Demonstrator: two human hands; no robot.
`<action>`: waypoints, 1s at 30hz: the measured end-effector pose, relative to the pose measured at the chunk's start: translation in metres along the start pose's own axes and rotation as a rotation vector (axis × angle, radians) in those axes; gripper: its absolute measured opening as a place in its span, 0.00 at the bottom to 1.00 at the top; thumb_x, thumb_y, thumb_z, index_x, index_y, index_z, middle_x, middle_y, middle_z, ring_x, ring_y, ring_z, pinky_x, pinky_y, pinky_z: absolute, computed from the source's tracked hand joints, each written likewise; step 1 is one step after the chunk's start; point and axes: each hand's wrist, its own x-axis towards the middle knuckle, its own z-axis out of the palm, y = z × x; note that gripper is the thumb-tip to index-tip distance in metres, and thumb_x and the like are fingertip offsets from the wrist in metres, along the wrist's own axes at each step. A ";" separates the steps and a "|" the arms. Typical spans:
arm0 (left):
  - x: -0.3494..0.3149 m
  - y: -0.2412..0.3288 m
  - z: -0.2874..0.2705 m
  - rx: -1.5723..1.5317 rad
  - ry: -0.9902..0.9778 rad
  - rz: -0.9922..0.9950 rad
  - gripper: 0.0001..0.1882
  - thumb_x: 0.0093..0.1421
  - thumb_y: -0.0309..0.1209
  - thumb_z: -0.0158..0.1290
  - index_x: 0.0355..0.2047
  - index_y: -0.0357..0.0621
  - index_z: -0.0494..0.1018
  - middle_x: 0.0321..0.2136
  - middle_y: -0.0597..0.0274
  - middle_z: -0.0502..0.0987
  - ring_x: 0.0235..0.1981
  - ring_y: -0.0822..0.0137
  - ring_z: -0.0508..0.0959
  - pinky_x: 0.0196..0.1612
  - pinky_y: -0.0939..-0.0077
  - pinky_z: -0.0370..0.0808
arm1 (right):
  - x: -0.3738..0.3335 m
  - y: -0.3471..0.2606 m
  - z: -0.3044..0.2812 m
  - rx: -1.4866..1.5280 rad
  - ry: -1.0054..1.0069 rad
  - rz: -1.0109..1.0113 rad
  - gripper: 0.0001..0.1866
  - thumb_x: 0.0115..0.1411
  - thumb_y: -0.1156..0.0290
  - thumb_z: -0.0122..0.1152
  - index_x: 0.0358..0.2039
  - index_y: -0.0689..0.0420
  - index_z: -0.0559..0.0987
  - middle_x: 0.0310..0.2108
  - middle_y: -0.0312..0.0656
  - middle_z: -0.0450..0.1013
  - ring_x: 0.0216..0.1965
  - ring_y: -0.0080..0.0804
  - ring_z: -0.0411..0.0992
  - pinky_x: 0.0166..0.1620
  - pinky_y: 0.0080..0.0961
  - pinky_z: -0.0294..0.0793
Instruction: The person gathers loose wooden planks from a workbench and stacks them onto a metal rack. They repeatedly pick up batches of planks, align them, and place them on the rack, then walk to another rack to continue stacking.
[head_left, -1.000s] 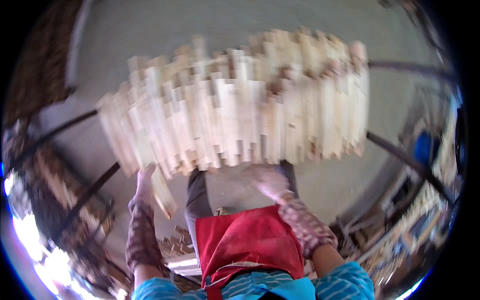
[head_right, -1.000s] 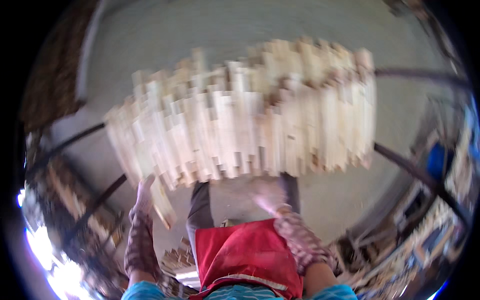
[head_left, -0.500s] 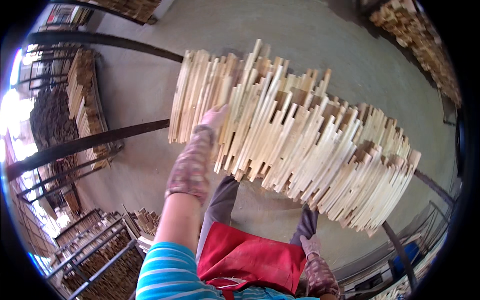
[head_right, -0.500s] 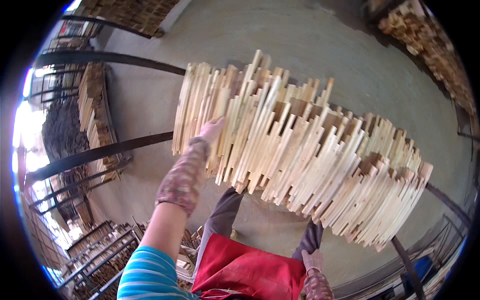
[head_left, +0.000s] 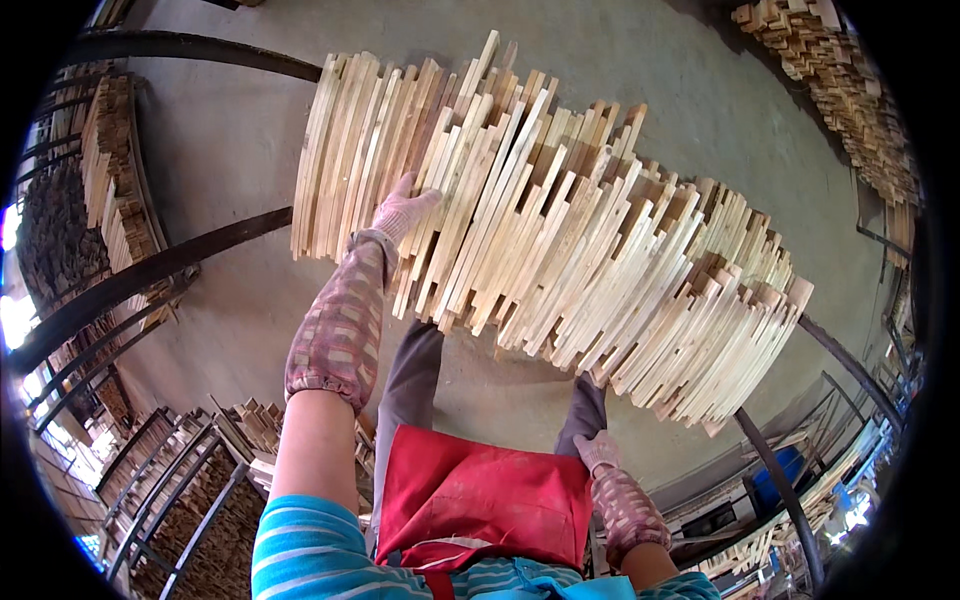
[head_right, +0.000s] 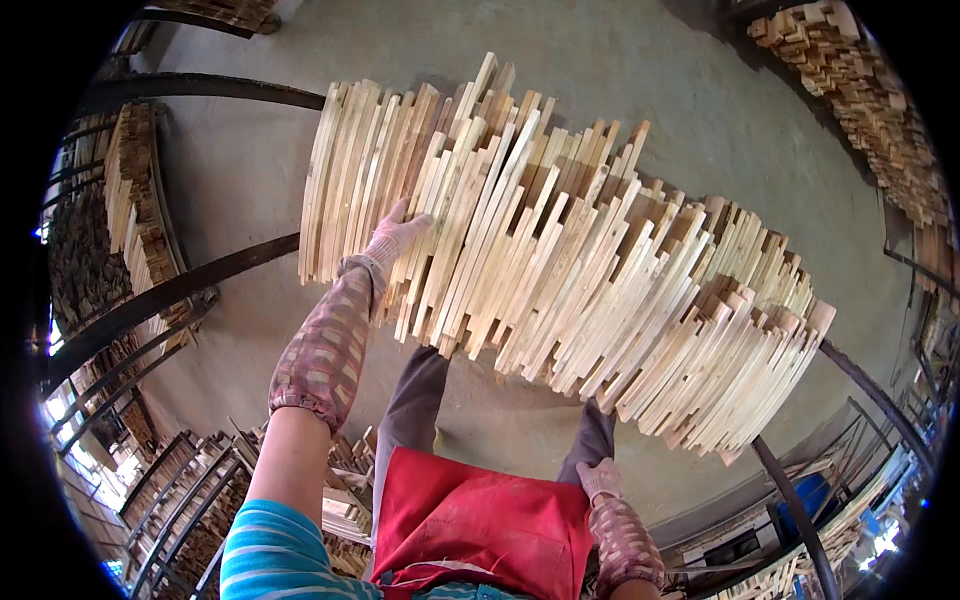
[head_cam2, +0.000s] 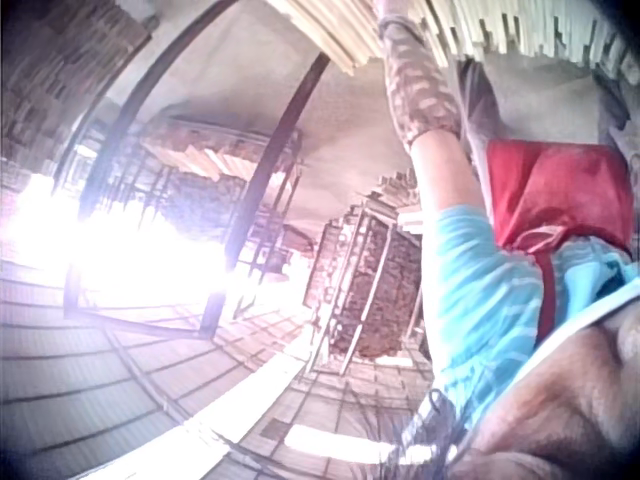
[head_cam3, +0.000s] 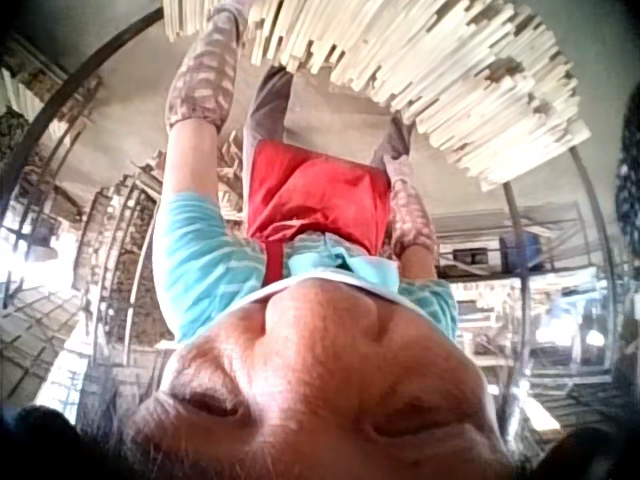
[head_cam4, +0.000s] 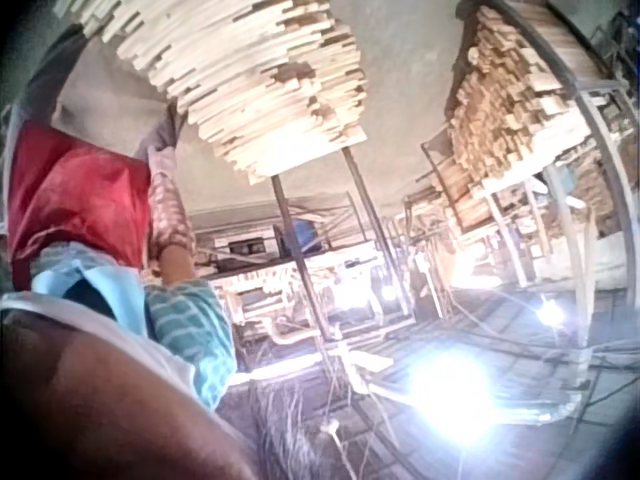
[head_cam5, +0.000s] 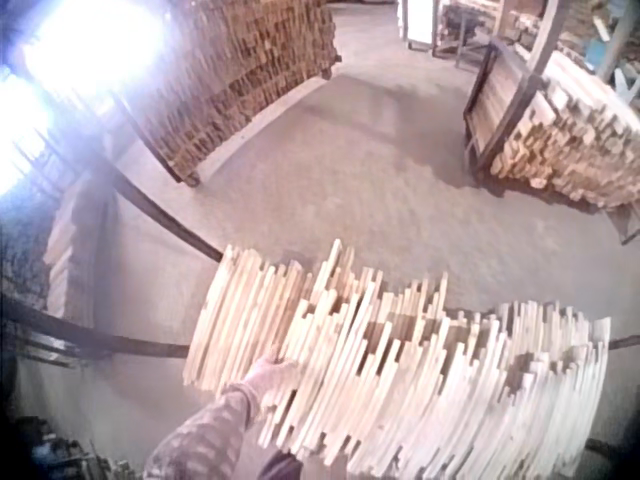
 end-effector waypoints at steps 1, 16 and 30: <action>-0.012 0.013 0.008 0.018 0.024 0.004 0.46 0.59 0.48 0.62 0.72 0.47 0.54 0.59 0.54 0.74 0.61 0.59 0.72 0.64 0.67 0.66 | 0.000 0.002 -0.005 -0.045 -0.026 -0.016 0.38 0.52 0.41 0.62 0.51 0.62 0.79 0.53 0.62 0.74 0.55 0.58 0.73 0.57 0.48 0.73; -0.113 -0.059 -0.023 0.093 0.302 0.013 0.40 0.61 0.44 0.60 0.70 0.46 0.59 0.61 0.47 0.72 0.64 0.57 0.70 0.63 0.66 0.68 | -0.006 -0.243 -0.181 0.375 0.441 -0.696 0.21 0.63 0.52 0.56 0.47 0.54 0.79 0.38 0.52 0.78 0.42 0.55 0.76 0.44 0.43 0.75; -0.068 -0.167 -0.064 -0.334 0.033 -0.134 0.34 0.63 0.34 0.61 0.67 0.41 0.63 0.54 0.51 0.77 0.46 0.68 0.79 0.46 0.73 0.77 | 0.067 -0.473 -0.362 -0.232 0.980 -0.777 0.23 0.65 0.54 0.45 0.44 0.57 0.83 0.46 0.51 0.79 0.50 0.48 0.77 0.51 0.41 0.77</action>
